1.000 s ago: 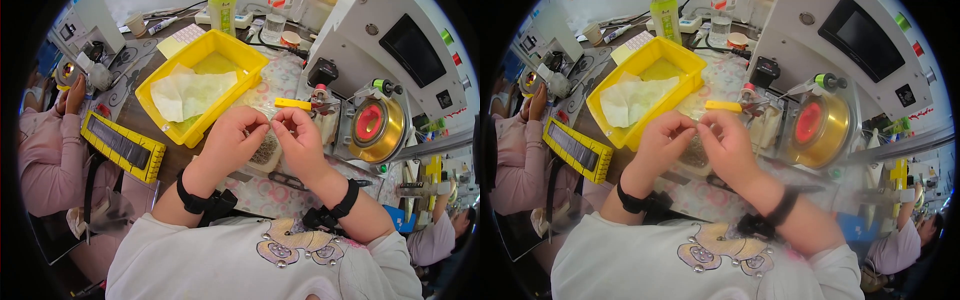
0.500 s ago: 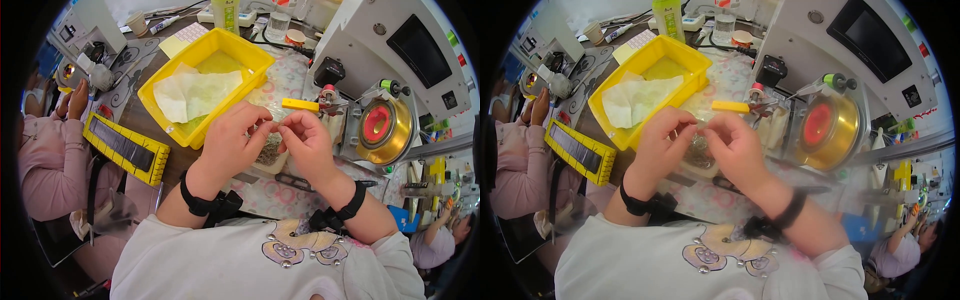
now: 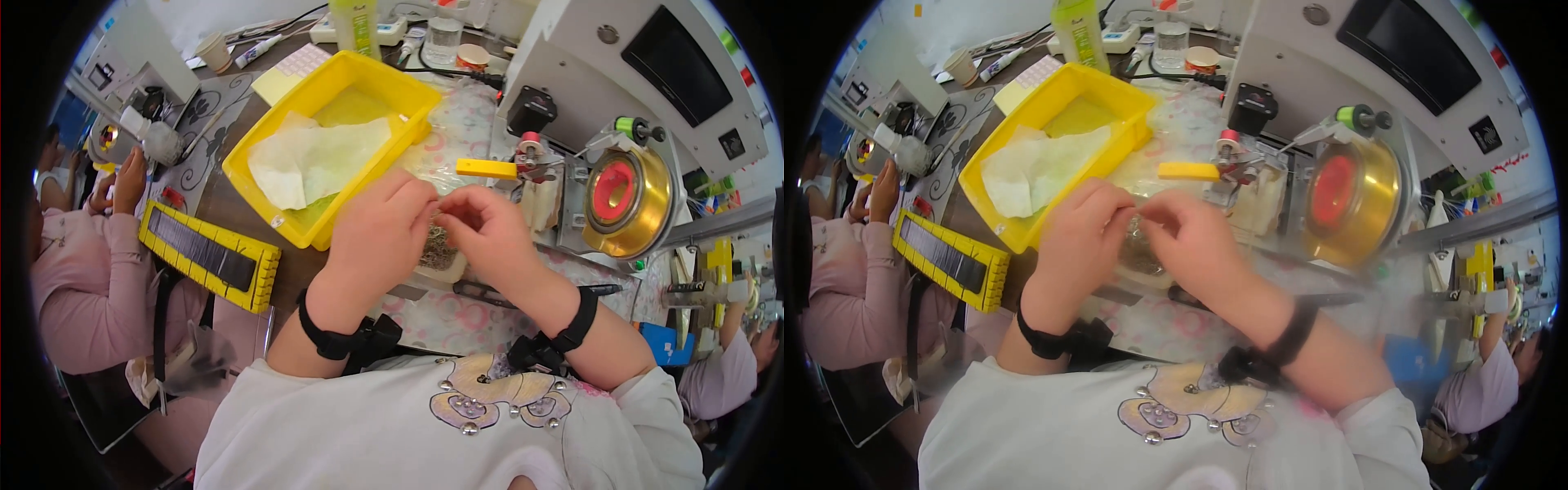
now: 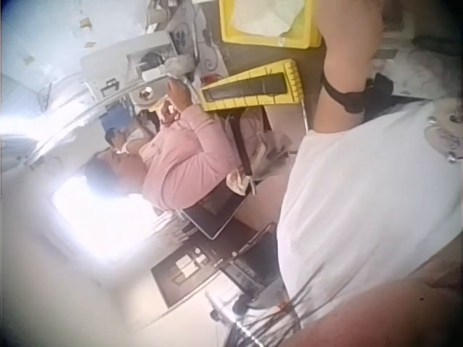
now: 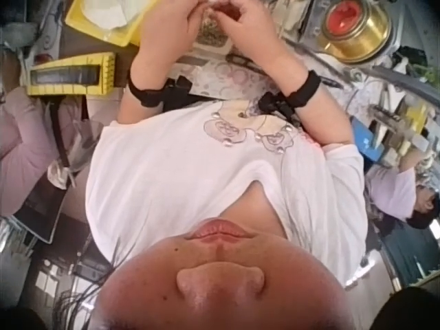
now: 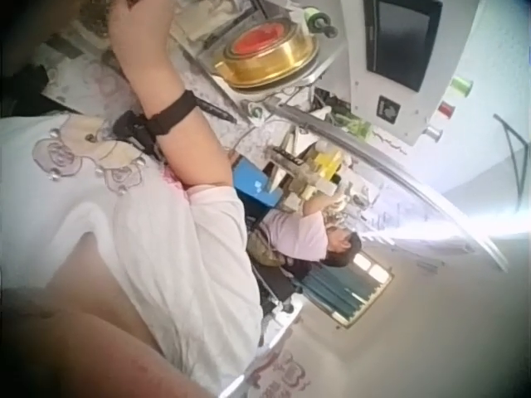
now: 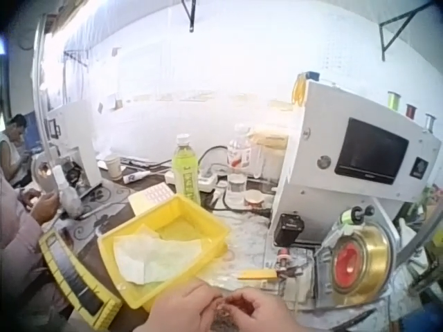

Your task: Assembling small electronic components using a winding machine and adhesive.

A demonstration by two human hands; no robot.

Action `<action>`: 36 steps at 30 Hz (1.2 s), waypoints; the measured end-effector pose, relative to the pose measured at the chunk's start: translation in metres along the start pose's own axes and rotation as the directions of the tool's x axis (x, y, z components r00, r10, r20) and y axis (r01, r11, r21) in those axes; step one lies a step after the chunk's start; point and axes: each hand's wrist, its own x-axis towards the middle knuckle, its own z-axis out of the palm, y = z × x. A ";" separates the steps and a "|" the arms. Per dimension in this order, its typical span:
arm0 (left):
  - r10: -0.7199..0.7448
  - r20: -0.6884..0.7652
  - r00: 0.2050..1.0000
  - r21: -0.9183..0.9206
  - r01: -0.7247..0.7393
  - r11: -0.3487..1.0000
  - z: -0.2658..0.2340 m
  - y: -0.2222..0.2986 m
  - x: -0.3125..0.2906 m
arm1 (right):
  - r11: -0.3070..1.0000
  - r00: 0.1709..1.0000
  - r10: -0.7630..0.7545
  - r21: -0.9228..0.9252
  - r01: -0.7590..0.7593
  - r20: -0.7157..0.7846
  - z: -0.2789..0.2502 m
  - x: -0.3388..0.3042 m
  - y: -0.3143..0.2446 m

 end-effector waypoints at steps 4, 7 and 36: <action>-0.053 -0.033 0.998 0.070 0.056 0.996 -0.012 0.000 0.001 | 0.874 0.986 -0.058 -0.470 0.126 0.157 -0.007 -0.001 -0.012; -0.056 -0.139 0.989 0.088 0.069 0.994 -0.019 0.009 0.006 | 0.642 0.923 -0.187 -0.669 0.375 0.338 -0.012 -0.005 -0.015; 0.116 -0.166 0.979 -0.192 -0.147 0.970 0.062 0.055 0.077 | 0.908 0.922 0.028 0.396 0.138 -0.387 -0.059 -0.001 -0.025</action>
